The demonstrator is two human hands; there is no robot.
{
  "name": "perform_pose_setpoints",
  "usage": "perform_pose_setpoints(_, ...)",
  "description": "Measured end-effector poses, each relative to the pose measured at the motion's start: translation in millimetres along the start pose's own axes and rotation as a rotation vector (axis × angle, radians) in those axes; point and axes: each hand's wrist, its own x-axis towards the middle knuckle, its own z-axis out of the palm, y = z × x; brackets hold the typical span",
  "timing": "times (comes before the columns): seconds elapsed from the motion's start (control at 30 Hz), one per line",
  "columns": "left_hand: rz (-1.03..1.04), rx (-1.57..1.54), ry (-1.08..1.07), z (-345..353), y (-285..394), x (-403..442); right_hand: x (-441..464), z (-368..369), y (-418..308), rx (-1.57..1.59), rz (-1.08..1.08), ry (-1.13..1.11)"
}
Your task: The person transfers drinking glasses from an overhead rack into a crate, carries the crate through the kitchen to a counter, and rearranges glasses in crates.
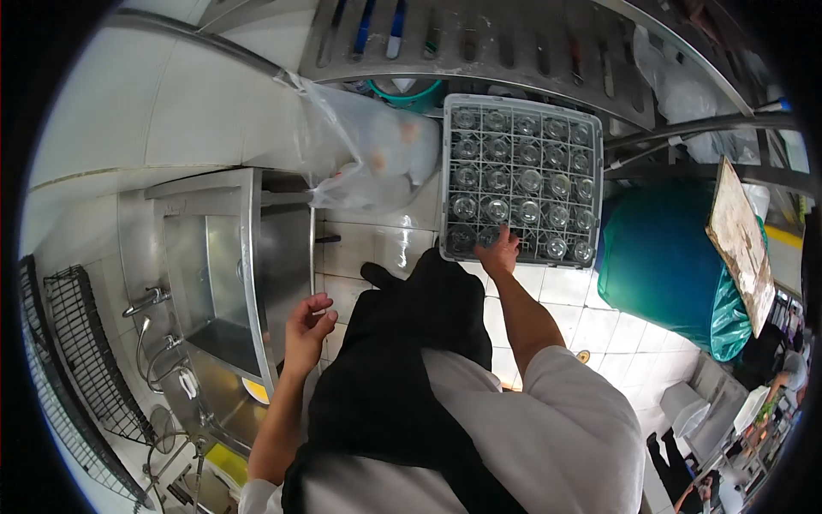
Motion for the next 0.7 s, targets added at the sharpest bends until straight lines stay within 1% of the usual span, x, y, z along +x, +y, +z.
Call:
perform_pose_setpoints(0.03,0.006,-0.004,0.023,-5.8,-1.9,-4.8,4.2,4.3,0.9,-0.023,0.005,-0.018)
perform_pose_setpoints(0.07,0.064,0.058,0.015,-9.6,-4.1,-9.8,9.3,2.8,-0.4,-0.104,0.074,-0.057)
perform_pose_setpoints(0.1,0.125,0.127,0.036,-14.9,-5.3,-15.9,14.7,10.7,18.6,-0.14,-0.099,0.029)
perform_pose_setpoints(0.13,0.1,0.148,0.052,-19.8,-5.3,-20.2,13.7,6.6,11.2,-0.309,-0.036,0.016)
perform_pose_setpoints(0.17,0.08,0.095,0.072,-25.5,-10.9,-23.5,17.0,10.3,21.3,-0.191,-0.046,0.018)
perform_pose_setpoints(0.2,0.105,0.253,0.085,-33.7,-17.6,-24.5,24.7,19.1,29.0,-0.192,-0.115,0.078)
perform_pose_setpoints(0.23,0.112,0.201,0.105,-37.9,-14.5,-27.4,73.2,67.4,86.7,0.034,-0.238,-0.042)
perform_pose_setpoints(0.27,0.12,0.148,0.125,-41.4,-12.0,-28.7,69.5,69.8,96.6,-0.128,-0.323,0.047)
perform_pose_setpoints(0.3,0.227,0.25,0.175,-45.6,-9.4,-27.3,47.5,14.8,49.0,-0.026,-0.207,-0.128)
perform_pose_setpoints(0.33,0.229,0.286,0.214,-51.1,5.0,-32.2,40.0,17.5,32.9,-0.113,-0.052,0.073)
perform_pose_setpoints(0.37,0.189,0.312,0.226,-61.5,11.3,-33.1,45.1,27.4,29.3,-0.171,-0.024,0.113)
perform_pose_setpoints(0.43,0.268,0.417,0.25,-88.3,35.8,-41.4,44.2,34.4,12.8,-0.214,-0.058,0.138)
perform_pose_setpoints(0.47,0.344,0.425,0.32,-102.5,49.6,-47.7,42.5,37.5,0.7,-0.223,-0.096,0.131)
perform_pose_setpoints(0.5,0.349,0.478,0.399,-119.5,66.9,-54.2,41.7,40.4,-11.0,-0.231,-0.127,0.127)
perform_pose_setpoints(0.53,0.477,0.564,0.504,-142.7,76.3,-58.3,39.4,43.1,-26.1,-0.237,-0.17,0.114)
perform_pose_setpoints(0.57,0.613,0.556,0.622,-165.1,95.2,-68.6,37.1,45.3,-39.2,-0.243,-0.207,0.11)
perform_pose_setpoints(0.63,0.683,0.655,0.885,-216.8,136.5,-94.5,30.7,49.6,-66.4,-0.257,-0.277,0.103)
perform_pose_setpoints(0.7,0.859,0.695,1.12,-270.4,177.5,-121.6,24.3,53.4,-91.7,-0.266,-0.338,0.098)
